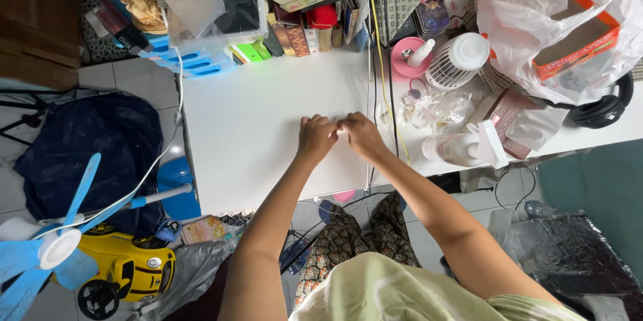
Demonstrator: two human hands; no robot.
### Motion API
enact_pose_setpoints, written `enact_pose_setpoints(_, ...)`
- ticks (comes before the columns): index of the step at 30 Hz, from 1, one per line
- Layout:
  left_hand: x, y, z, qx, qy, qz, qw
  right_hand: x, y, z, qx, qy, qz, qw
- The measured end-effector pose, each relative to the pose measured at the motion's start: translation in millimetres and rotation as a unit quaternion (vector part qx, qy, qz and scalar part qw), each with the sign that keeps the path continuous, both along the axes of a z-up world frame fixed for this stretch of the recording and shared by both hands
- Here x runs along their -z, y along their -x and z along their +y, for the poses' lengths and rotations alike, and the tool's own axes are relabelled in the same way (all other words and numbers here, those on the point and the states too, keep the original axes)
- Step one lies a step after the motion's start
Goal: Cleaning a small whiteboard and organizing items on a cluttered desk.
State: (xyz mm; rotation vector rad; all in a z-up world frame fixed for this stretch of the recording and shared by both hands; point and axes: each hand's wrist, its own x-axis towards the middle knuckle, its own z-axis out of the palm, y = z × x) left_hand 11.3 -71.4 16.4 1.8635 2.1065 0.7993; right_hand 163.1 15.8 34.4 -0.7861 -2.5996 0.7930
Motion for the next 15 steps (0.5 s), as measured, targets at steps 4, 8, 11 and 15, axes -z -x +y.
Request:
enact_pose_setpoints(4,14,-13,-38,0.007,-0.007,0.003,1.0,8,-13,-38,-0.012,-0.002,-0.004,1.0)
enact_pose_setpoints(8,6,-26,-73,0.03,0.054,-0.014,0.998,-5,-28,-72,-0.033,0.021,-0.023,0.999)
enact_pose_setpoints(11,6,-28,-93,0.055,0.082,-0.013,0.995,-9,-37,-94,-0.05,0.035,-0.011,0.998)
enact_pose_setpoints(15,-3,-31,-115,0.082,0.199,0.028,0.976,9,-47,-117,-0.075,0.068,0.016,0.995)
